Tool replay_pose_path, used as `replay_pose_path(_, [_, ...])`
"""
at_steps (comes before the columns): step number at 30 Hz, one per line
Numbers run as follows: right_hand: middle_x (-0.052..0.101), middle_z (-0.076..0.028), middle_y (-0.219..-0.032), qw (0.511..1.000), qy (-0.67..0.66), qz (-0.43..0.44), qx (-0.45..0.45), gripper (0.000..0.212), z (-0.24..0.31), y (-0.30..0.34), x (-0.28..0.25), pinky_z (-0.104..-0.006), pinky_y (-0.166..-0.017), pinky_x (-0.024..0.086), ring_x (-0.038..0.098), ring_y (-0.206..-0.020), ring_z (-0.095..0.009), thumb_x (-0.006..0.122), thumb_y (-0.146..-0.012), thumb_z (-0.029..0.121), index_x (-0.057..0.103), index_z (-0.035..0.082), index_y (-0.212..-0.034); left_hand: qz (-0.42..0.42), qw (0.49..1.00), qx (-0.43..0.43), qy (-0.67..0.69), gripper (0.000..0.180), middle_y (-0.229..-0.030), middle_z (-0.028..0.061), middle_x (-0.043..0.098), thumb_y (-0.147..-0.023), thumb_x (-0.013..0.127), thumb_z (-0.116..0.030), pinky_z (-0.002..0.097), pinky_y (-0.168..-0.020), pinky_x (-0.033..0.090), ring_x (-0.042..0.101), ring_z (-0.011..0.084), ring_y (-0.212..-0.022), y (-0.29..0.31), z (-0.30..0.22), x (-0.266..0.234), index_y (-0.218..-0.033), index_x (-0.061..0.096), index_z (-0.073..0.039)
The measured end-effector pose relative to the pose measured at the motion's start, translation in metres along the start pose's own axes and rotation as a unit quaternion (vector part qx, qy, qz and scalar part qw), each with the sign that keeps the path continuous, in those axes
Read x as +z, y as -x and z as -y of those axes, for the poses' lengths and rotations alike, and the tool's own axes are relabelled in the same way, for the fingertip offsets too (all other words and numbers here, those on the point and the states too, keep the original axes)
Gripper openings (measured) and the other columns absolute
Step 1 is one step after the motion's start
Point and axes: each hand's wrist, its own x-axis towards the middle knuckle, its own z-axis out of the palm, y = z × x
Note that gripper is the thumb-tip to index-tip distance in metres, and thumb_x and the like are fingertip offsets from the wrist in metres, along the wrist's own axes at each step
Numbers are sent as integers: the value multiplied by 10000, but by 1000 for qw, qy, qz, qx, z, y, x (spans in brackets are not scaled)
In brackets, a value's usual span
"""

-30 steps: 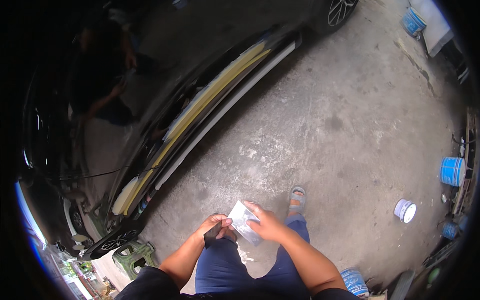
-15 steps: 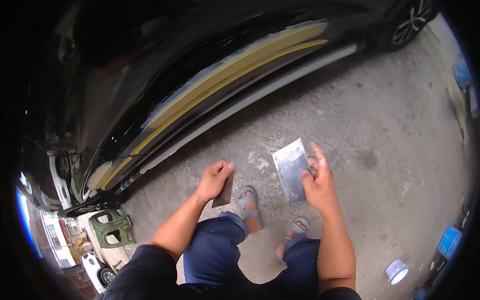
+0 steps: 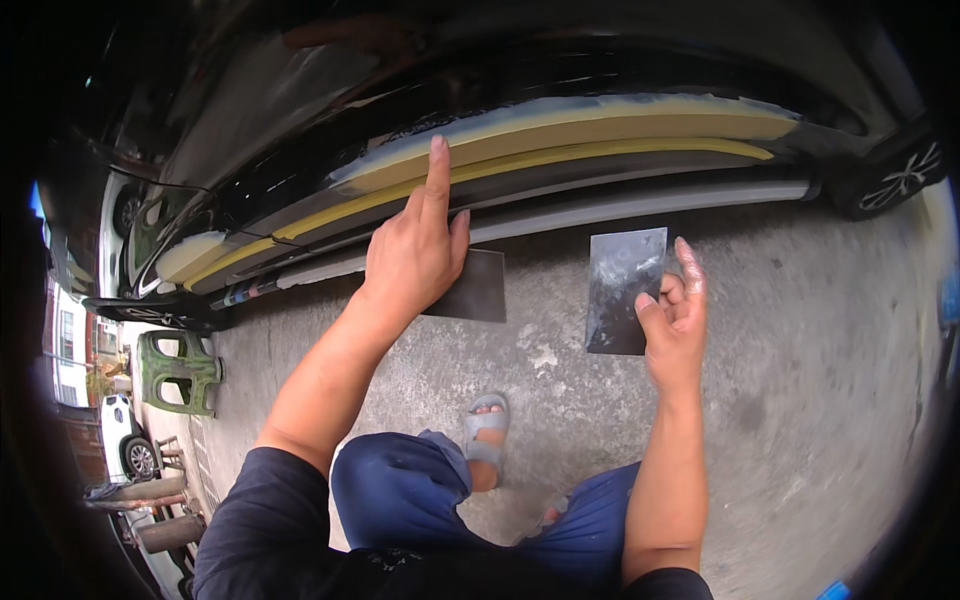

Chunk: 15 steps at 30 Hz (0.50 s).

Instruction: The person retrieves sanding blocks and walks to a black car. They sand a taped-off section on the side of the car, then move to the rear trunk area and continue sanding the filled surface.

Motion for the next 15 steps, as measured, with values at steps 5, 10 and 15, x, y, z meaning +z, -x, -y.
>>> replay_pose_path(5, [580,-43,-997,1000,-7,-3,7,662,-4,-6,6,-197,-810,414,533,-890,-71,547,-837,-64,292,22,-1441,32,993,-14,-109,854,-833,122,582,-817,642,-142,384,-498,514,612,297,-588,3,23,-8,-1508,145,-79])
replay_pose_path(10, [601,-66,-1043,998,-59,-1,-25,645,-10,-24,13,-215,-838,429,554,-928,-82,568,-868,-33,270,7,-1438,31,990,-27,-137,872,-825,130,614,-822,647,-146,386,-507,510,622,299,-614,17,40,-12,-1516,121,-100])
replay_pose_path(15, [603,-69,-1023,994,-48,-35,-90,610,-6,-51,10,-233,-830,434,553,-904,-89,558,-883,-8,280,-5,-1426,49,988,-36,-143,865,-962,176,650,-842,638,-144,389,-534,519,644,324,-672,29,54,-17,-1509,95,-52])
